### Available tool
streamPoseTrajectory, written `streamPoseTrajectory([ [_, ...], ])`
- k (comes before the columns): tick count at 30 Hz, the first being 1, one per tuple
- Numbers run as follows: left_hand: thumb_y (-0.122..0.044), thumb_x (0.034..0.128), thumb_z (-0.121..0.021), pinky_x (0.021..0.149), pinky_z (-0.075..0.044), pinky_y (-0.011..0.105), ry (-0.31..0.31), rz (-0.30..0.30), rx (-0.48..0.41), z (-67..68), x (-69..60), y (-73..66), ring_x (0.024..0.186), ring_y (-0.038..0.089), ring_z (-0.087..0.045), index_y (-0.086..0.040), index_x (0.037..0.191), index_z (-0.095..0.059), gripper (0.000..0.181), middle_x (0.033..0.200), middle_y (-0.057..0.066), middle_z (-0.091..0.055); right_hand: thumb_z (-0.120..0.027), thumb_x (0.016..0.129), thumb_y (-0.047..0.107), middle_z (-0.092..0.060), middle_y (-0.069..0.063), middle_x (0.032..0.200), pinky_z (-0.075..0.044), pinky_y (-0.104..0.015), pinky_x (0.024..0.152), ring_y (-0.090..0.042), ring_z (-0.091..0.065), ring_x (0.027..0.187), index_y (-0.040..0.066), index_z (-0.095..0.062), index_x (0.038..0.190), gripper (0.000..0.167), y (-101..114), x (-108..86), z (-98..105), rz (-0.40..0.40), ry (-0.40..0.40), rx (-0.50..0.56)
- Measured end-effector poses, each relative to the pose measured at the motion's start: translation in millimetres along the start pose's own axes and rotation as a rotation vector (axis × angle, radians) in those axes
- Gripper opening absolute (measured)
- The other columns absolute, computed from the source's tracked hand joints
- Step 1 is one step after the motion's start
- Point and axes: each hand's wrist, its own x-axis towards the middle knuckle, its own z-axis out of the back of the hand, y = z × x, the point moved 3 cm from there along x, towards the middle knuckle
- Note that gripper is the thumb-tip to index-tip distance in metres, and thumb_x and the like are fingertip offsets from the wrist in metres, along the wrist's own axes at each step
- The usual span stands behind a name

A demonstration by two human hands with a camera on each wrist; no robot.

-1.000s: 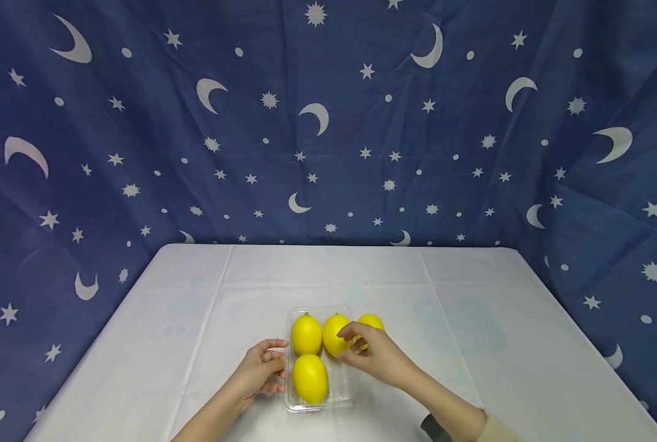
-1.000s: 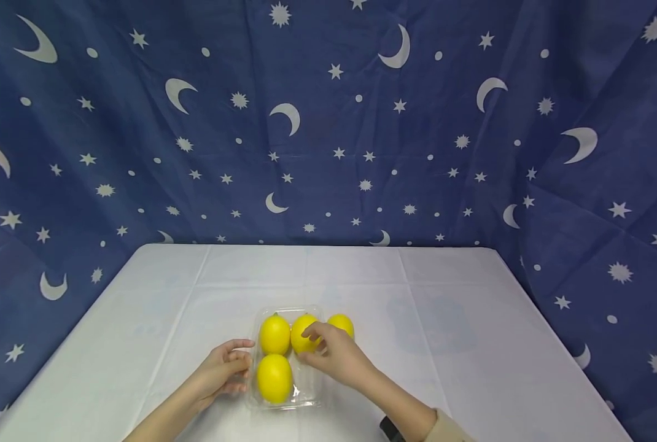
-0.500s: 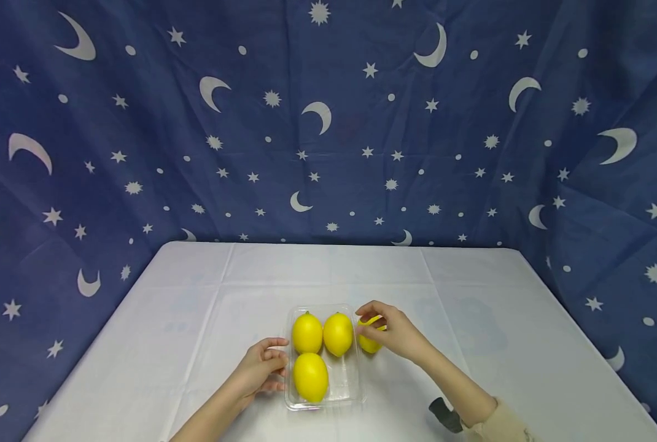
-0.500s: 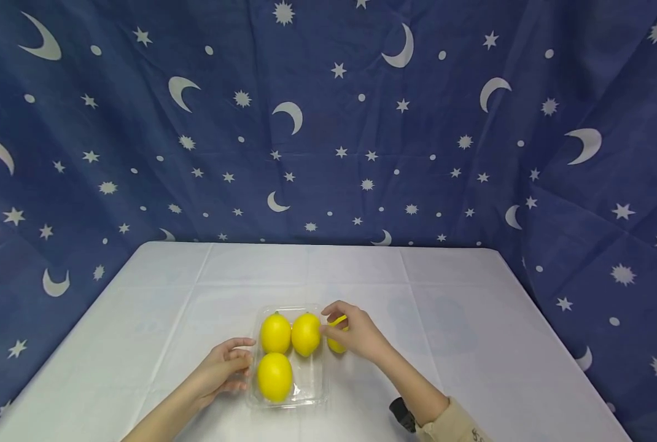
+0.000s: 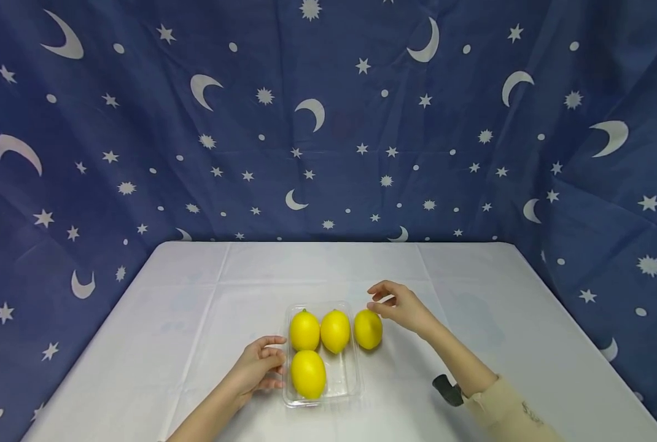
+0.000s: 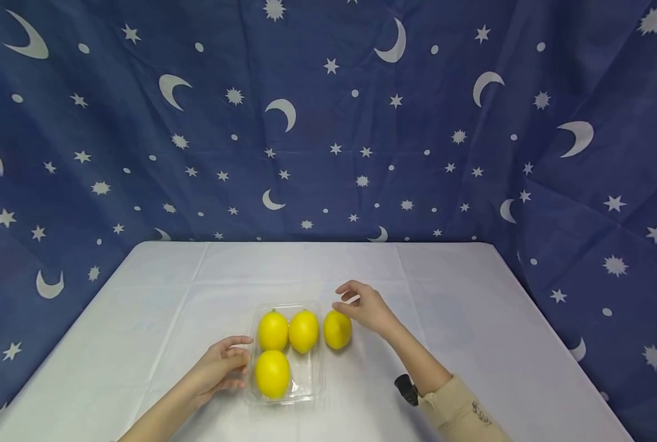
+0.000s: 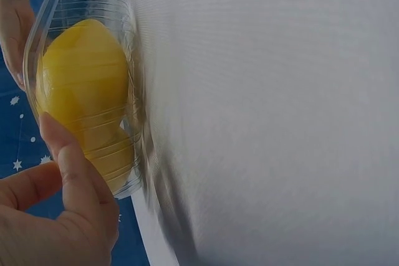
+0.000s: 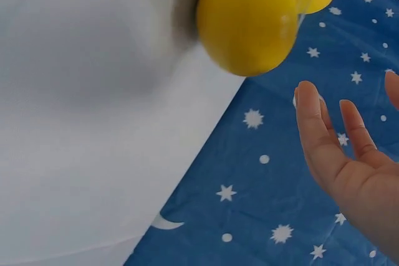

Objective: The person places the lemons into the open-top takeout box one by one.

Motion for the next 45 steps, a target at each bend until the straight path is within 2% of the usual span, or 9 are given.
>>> streamPoseTrajectory([
  [7,-0.003,0.0913,-0.052,0.058,-0.059,0.027,0.003,-0.002,0.002,1.4,0.2,-2.0,0.070,0.012,-0.054,0.004,0.131,-0.037,0.043,0.084,0.000,-0.056,-0.063,0.090,0.015,-0.061,-0.018,0.105,-0.059,-0.032,0.074,-0.033,-0.064,0.089,-0.004,-0.056,0.116,0.033,-8,11.2,-1,-0.044,0.046,0.033],
  [10,-0.002,0.0910,-0.053,0.058,-0.059,0.027,0.000,-0.008,0.000,1.8,-0.4,-3.1,0.069,0.011,-0.054,0.005,0.130,-0.038,0.043,0.084,0.000,-0.056,-0.063,0.089,0.015,-0.060,-0.018,0.105,-0.059,-0.032,0.072,-0.029,-0.063,0.088,-0.005,-0.056,0.117,0.035,-13,17.5,-2,-0.060,0.068,0.011],
  [15,-0.002,0.0906,-0.053,0.058,-0.059,0.026,-0.003,-0.006,-0.017,1.7,-1.8,-2.8,0.069,0.011,-0.055,0.005,0.130,-0.037,0.043,0.084,-0.001,-0.056,-0.064,0.089,0.016,-0.059,-0.016,0.102,-0.059,-0.033,0.069,-0.023,-0.057,0.084,-0.003,-0.055,0.118,0.036,-17,24.2,-5,-0.142,0.104,-0.023],
  [22,-0.002,0.0897,-0.054,0.057,-0.059,0.025,-0.005,-0.012,-0.021,2.0,-1.5,-4.6,0.069,0.011,-0.054,0.004,0.130,-0.037,0.044,0.083,-0.002,-0.055,-0.063,0.090,0.021,-0.057,-0.017,0.102,-0.060,-0.034,0.066,-0.022,-0.054,0.076,-0.002,-0.054,0.122,0.040,-17,27.8,-12,-0.218,0.201,-0.030],
  [29,-0.002,0.0896,-0.053,0.057,-0.059,0.025,-0.005,-0.011,-0.024,0.1,1.4,-4.8,0.068,0.010,-0.054,0.004,0.130,-0.038,0.043,0.084,-0.001,-0.055,-0.064,0.089,0.025,-0.056,-0.015,0.103,-0.060,-0.032,0.062,-0.021,-0.053,0.076,0.002,-0.056,0.118,0.038,-23,30.5,-18,-0.294,0.256,-0.084],
  [34,-0.001,0.0896,-0.054,0.057,-0.059,0.025,-0.008,-0.002,-0.024,-0.5,2.0,-1.0,0.067,0.010,-0.054,0.004,0.129,-0.038,0.043,0.083,-0.001,-0.055,-0.064,0.088,0.023,-0.055,-0.013,0.099,-0.060,-0.032,0.060,-0.019,-0.055,0.075,0.005,-0.056,0.114,0.033,-31,30.1,-25,-0.315,0.285,-0.078],
  [45,-0.001,0.0891,-0.054,0.055,-0.058,0.026,-0.027,-0.001,-0.014,-1.5,1.8,-1.6,0.066,0.011,-0.053,0.003,0.128,-0.040,0.042,0.082,0.000,-0.055,-0.065,0.086,0.018,-0.056,-0.015,0.100,-0.060,-0.033,0.060,-0.020,-0.055,0.075,0.005,-0.056,0.113,0.032,-32,27.3,-25,-0.293,0.263,-0.048],
])
